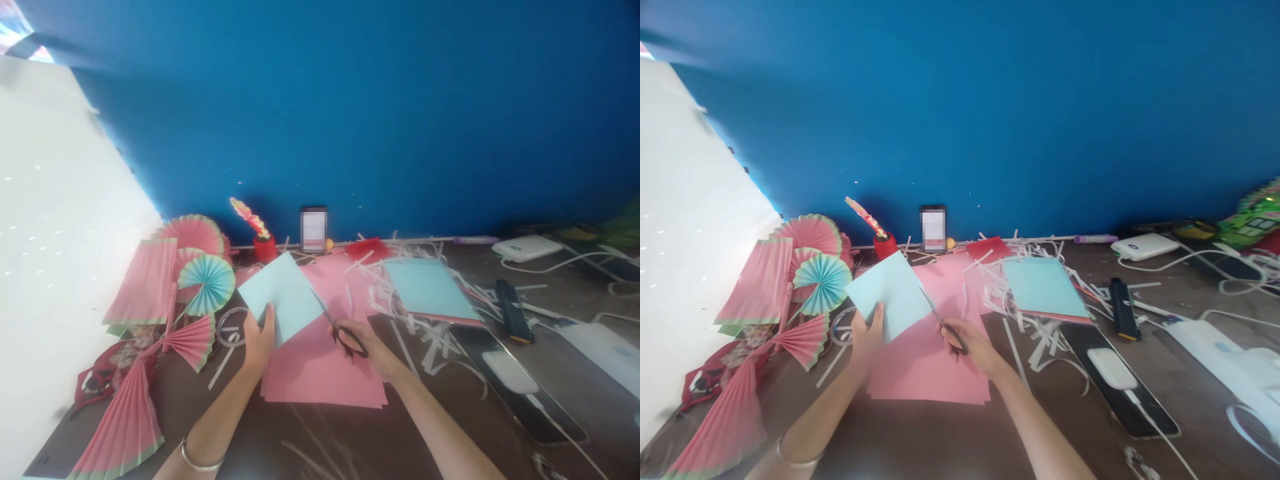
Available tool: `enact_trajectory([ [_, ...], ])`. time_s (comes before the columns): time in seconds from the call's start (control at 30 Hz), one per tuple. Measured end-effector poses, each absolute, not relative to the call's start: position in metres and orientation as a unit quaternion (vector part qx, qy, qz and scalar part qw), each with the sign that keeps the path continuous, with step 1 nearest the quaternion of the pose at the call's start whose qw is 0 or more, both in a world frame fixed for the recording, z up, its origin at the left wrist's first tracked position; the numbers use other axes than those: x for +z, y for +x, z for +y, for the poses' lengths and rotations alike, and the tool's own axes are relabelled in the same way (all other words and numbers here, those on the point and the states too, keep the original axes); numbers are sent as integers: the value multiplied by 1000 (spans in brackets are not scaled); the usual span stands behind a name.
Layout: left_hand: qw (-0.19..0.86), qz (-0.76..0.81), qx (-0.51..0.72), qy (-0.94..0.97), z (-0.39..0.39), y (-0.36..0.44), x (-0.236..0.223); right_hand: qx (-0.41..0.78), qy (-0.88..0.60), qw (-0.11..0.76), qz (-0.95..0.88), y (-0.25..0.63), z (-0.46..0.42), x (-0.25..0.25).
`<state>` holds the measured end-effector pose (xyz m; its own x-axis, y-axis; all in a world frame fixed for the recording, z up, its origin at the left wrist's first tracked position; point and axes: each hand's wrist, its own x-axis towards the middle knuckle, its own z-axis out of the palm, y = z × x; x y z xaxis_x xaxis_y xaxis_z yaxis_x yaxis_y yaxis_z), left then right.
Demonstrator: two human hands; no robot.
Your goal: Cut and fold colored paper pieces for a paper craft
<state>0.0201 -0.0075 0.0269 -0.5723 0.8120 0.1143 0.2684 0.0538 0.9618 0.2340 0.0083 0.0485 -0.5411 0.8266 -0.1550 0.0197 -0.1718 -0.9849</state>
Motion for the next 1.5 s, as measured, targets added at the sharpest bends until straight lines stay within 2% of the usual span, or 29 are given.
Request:
enact_trajectory([
  [1.5,227,673,571,412,-6,18,26,690,-407,294,-522,233,11,39],
])
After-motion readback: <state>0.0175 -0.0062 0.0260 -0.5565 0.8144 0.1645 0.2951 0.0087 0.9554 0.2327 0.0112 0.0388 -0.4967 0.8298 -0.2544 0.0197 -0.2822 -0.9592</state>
